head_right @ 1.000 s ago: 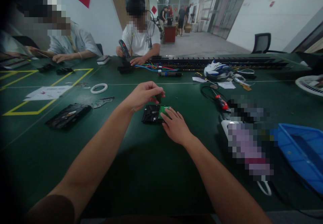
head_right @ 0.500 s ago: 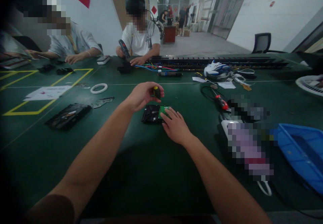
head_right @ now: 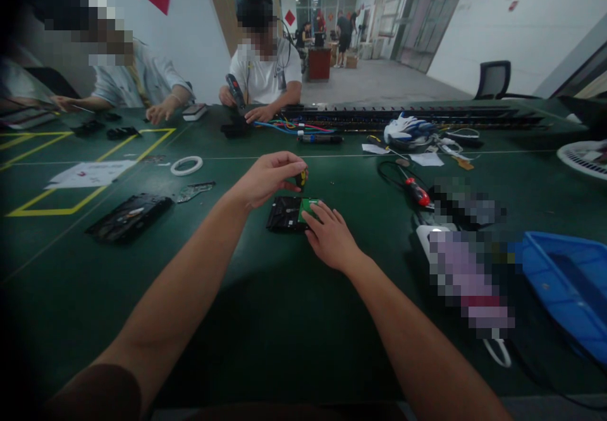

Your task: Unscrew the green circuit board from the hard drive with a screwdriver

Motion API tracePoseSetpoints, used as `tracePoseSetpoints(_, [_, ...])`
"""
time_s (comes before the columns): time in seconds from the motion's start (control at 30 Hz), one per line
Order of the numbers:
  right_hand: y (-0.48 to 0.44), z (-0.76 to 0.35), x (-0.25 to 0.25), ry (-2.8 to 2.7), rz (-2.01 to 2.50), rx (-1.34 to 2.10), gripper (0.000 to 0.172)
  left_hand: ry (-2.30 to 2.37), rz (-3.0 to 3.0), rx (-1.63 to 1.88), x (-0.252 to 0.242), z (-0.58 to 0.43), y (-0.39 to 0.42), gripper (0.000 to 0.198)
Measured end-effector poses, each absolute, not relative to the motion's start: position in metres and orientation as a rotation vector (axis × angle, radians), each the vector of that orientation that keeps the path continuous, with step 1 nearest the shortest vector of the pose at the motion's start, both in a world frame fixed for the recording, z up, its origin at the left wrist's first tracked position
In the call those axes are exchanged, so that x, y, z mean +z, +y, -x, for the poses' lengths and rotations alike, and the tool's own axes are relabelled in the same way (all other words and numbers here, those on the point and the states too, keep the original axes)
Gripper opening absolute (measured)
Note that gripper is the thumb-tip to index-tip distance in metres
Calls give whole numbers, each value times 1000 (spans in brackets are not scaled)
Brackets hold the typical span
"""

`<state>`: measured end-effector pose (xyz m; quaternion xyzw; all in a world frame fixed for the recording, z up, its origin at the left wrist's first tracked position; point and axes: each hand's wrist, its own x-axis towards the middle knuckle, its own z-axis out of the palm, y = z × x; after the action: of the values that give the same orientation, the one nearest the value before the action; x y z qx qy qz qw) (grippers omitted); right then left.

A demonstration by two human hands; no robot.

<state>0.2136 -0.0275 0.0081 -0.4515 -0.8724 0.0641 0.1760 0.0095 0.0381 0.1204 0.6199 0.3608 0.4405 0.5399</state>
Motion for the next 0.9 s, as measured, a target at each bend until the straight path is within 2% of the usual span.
tracePoseSetpoints(0.37, [-29, -211, 12, -2470, 1292, 180, 48, 903, -1593, 1004, 122, -9, 35, 29])
tracePoseSetpoints(0.9, [-28, -213, 10, -2470, 1289, 167, 49, 880, -1482, 1041, 118, -14, 37, 20])
